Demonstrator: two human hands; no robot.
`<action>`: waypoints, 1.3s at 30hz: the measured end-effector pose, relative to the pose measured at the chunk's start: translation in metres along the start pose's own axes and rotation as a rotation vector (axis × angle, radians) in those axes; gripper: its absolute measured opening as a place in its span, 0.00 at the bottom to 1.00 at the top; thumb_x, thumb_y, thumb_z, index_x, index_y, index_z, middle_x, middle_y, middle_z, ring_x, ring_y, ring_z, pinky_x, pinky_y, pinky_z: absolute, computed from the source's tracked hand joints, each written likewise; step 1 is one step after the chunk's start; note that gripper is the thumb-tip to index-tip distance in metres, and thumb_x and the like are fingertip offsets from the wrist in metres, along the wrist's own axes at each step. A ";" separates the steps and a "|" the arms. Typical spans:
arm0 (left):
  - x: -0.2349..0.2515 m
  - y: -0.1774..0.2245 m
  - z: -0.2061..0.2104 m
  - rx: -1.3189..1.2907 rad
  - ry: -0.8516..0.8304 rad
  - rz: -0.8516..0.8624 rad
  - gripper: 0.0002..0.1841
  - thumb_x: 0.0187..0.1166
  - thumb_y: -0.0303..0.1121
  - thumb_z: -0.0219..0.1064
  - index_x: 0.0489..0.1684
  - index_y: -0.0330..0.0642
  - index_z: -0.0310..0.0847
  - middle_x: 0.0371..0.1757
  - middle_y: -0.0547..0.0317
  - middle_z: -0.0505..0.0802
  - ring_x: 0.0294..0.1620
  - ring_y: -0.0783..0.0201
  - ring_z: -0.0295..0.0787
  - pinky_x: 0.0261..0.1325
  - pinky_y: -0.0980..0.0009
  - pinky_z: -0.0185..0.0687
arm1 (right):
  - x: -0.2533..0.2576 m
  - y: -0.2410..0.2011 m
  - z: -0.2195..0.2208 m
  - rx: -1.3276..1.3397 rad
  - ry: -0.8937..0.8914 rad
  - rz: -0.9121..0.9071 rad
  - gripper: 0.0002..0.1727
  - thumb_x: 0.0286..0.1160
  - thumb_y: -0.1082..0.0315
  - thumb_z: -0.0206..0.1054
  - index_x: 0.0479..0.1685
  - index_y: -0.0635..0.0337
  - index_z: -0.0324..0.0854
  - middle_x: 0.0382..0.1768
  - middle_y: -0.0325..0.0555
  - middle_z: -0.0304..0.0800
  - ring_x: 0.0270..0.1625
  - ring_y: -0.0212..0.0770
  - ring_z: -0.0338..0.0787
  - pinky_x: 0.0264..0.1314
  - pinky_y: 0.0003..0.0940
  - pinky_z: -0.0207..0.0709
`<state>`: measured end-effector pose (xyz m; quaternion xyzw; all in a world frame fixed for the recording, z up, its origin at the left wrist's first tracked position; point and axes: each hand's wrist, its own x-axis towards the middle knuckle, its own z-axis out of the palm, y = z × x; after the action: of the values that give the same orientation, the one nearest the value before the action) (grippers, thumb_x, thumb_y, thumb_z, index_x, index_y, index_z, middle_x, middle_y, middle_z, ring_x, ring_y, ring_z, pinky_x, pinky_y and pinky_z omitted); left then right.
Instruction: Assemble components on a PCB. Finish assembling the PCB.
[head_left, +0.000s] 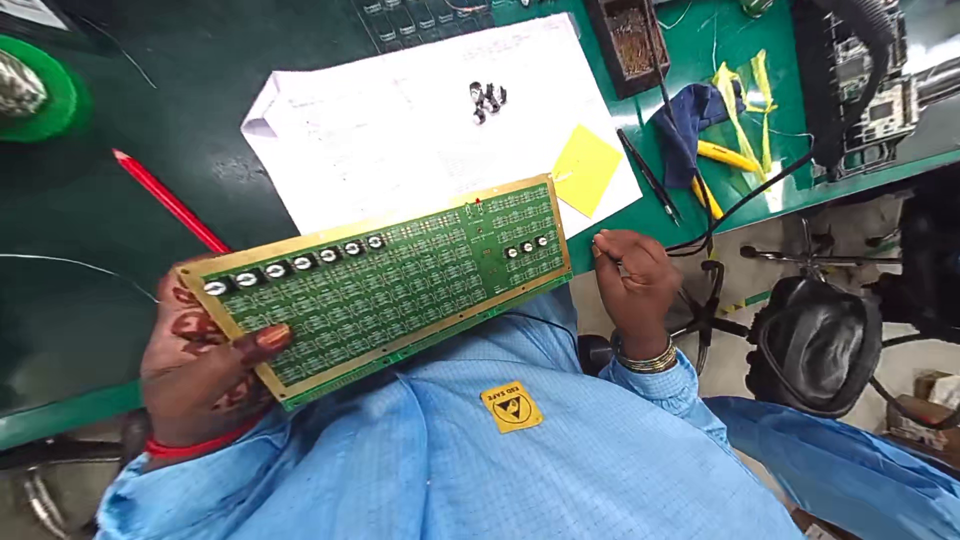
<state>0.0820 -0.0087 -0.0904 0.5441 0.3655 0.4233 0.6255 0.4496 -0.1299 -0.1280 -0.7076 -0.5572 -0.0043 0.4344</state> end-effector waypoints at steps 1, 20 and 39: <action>0.000 0.000 0.000 -0.009 -0.007 0.006 0.30 0.62 0.25 0.73 0.67 0.56 0.75 0.57 0.81 0.93 0.60 0.79 0.89 0.65 0.79 0.84 | 0.000 0.000 0.000 -0.005 -0.001 -0.002 0.06 0.70 0.75 0.71 0.38 0.64 0.95 0.46 0.53 0.96 0.54 0.44 0.93 0.60 0.35 0.84; 0.001 -0.001 0.000 -0.050 -0.017 0.010 0.31 0.64 0.26 0.73 0.70 0.54 0.71 0.58 0.77 0.93 0.61 0.75 0.89 0.66 0.75 0.85 | 0.011 -0.018 -0.016 0.902 -0.073 0.498 0.13 0.70 0.79 0.71 0.51 0.57 0.91 0.52 0.37 0.93 0.48 0.32 0.94 0.53 0.31 0.91; 0.003 0.000 0.002 -0.044 -0.040 0.027 0.31 0.64 0.27 0.74 0.71 0.55 0.71 0.60 0.81 0.92 0.62 0.78 0.88 0.67 0.78 0.83 | 0.025 -0.040 0.003 1.623 -0.339 0.778 0.11 0.75 0.78 0.68 0.51 0.61 0.92 0.52 0.50 0.96 0.46 0.35 0.95 0.56 0.29 0.89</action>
<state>0.0844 -0.0068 -0.0904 0.5433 0.3360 0.4285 0.6390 0.4262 -0.1088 -0.0936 -0.3140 -0.1679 0.6390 0.6818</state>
